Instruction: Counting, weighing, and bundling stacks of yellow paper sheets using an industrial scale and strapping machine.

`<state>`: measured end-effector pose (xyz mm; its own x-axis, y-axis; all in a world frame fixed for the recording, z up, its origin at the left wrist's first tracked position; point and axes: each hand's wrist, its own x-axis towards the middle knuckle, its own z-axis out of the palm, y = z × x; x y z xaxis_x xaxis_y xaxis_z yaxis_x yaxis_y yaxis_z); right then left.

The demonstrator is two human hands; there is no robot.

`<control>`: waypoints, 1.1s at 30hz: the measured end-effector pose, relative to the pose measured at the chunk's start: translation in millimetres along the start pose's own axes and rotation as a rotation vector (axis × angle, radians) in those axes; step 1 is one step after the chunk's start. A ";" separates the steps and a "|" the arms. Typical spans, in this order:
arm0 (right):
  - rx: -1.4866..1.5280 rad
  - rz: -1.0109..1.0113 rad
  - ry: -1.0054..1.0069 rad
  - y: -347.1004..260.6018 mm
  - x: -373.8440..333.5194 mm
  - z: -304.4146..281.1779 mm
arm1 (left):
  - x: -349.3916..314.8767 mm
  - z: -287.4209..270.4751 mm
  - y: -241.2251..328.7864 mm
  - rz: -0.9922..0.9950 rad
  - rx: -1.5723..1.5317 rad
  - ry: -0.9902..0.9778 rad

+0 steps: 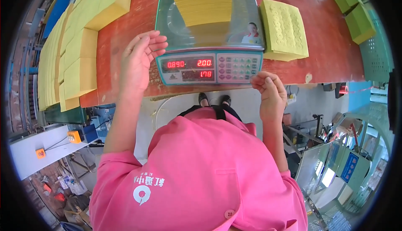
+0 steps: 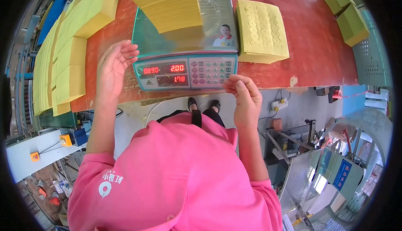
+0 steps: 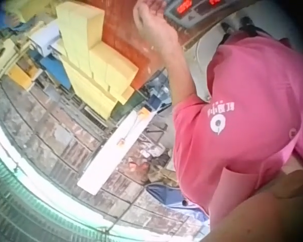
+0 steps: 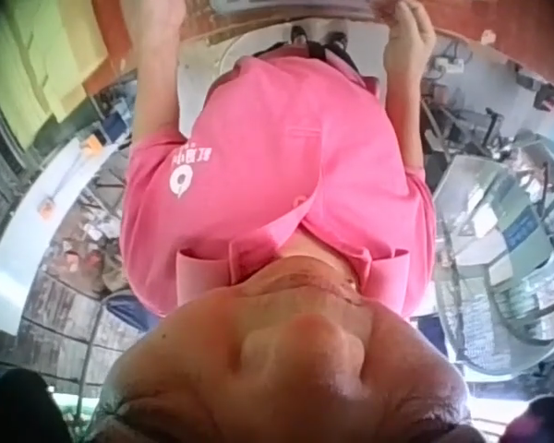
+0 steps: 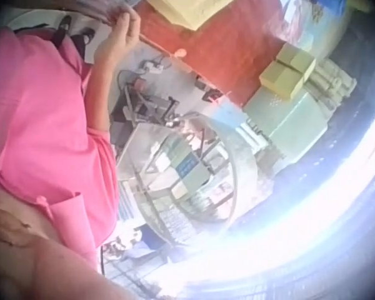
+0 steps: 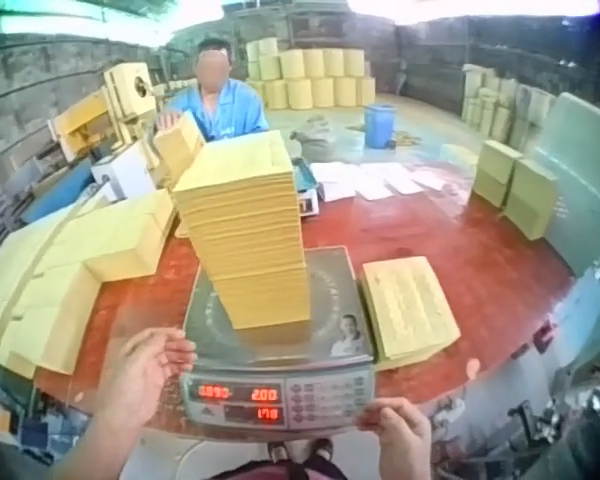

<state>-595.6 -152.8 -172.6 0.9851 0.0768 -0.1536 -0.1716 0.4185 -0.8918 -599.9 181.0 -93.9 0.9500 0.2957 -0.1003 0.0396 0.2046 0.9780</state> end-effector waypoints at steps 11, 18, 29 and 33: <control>-0.059 0.023 0.042 0.2 -12.4 -4.5 | 25.2 27.6 25.1 0.248 0.156 0.024; 0.011 0.114 -0.036 5.8 -10.2 5.2 | 13.4 149.6 -8.4 0.538 0.584 -0.530; -0.115 0.173 0.103 11.8 -40.3 -36.8 | 54.7 230.0 -55.5 1.008 1.091 -0.667; -0.118 0.139 0.031 -0.7 -33.6 -37.3 | 24.4 201.6 3.3 1.100 0.913 -0.515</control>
<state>-628.4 -189.4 -182.7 0.9518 0.0981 -0.2906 -0.3067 0.2970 -0.9043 -514.2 0.8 -56.3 0.6281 -0.4759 0.6157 -0.7500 -0.5811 0.3160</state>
